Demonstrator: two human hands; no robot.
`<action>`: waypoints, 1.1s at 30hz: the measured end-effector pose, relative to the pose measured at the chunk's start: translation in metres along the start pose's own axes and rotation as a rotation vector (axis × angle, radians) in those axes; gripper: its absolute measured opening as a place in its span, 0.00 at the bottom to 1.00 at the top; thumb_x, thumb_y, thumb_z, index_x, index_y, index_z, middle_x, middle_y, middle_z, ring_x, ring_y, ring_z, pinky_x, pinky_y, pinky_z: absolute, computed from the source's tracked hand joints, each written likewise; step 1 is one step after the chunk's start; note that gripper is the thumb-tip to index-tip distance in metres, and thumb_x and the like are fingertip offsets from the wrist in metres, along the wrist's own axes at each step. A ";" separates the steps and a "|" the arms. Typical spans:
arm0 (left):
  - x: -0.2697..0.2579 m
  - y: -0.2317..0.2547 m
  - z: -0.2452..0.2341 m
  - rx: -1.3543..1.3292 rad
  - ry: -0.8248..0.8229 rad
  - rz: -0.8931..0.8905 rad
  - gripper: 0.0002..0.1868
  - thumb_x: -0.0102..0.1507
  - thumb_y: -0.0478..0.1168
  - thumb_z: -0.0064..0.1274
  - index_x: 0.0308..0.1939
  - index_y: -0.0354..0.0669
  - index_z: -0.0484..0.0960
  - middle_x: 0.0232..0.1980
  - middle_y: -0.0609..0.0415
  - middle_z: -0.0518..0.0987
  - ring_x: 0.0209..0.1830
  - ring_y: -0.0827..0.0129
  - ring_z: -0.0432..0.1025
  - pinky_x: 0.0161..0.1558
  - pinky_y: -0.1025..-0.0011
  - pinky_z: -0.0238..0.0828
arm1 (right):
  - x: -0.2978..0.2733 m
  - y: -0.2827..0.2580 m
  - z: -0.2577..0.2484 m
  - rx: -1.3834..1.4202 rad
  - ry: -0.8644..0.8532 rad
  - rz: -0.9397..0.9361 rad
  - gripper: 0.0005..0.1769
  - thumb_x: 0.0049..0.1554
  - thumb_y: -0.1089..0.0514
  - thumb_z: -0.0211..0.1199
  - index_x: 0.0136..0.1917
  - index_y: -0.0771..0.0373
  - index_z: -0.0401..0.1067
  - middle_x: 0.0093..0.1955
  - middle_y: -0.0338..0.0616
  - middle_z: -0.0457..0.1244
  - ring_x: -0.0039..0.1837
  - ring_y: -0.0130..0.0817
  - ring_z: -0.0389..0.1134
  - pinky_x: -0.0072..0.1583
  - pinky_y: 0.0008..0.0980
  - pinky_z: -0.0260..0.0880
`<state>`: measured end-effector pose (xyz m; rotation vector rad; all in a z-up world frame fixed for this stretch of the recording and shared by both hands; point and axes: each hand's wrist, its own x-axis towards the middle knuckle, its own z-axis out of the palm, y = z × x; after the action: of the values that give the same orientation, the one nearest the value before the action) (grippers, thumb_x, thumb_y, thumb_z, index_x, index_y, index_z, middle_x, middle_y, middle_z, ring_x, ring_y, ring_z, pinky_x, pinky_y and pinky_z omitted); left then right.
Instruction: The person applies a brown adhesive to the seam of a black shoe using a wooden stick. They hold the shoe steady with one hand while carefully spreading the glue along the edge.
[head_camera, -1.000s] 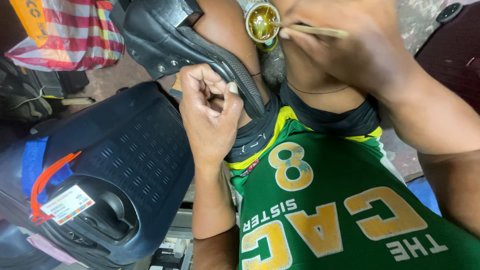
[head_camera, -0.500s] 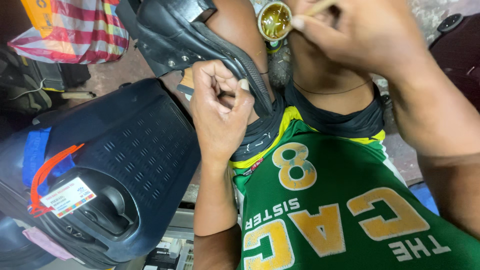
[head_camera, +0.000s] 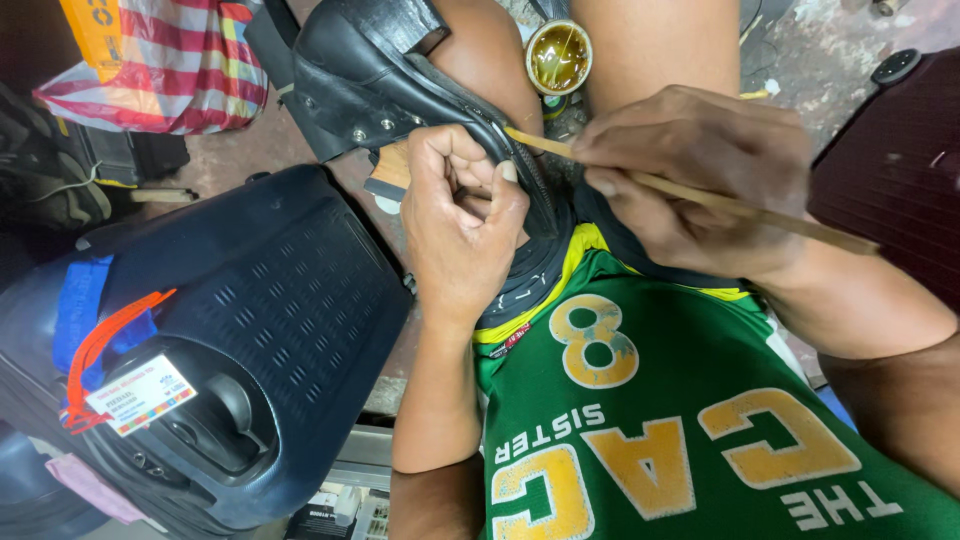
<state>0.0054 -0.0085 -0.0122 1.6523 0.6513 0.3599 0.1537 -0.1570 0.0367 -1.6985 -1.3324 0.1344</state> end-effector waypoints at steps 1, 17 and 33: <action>0.000 0.000 0.000 -0.005 0.004 -0.003 0.14 0.67 0.27 0.56 0.49 0.40 0.66 0.36 0.60 0.73 0.33 0.83 0.68 0.36 0.82 0.70 | 0.003 -0.001 0.002 -0.011 0.005 -0.015 0.08 0.54 0.73 0.68 0.47 0.73 0.73 0.45 0.56 0.70 0.45 0.45 0.74 0.46 0.37 0.76; 0.000 0.002 0.000 -0.069 0.001 -0.045 0.13 0.68 0.28 0.55 0.48 0.40 0.66 0.35 0.59 0.75 0.29 0.84 0.70 0.32 0.82 0.70 | -0.005 0.004 0.012 -0.099 -0.055 -0.050 0.14 0.59 0.70 0.73 0.57 0.66 0.73 0.54 0.49 0.69 0.52 0.42 0.74 0.52 0.34 0.76; 0.003 -0.013 -0.001 -0.039 0.084 0.022 0.09 0.67 0.24 0.51 0.46 0.39 0.69 0.32 0.62 0.67 0.28 0.85 0.60 0.30 0.86 0.58 | -0.016 -0.018 0.025 -0.246 -0.075 -0.058 0.12 0.56 0.68 0.74 0.52 0.67 0.75 0.52 0.48 0.70 0.49 0.40 0.74 0.50 0.33 0.76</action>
<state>0.0045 -0.0053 -0.0252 1.6152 0.6855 0.4573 0.1203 -0.1552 0.0286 -1.8722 -1.5022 -0.0008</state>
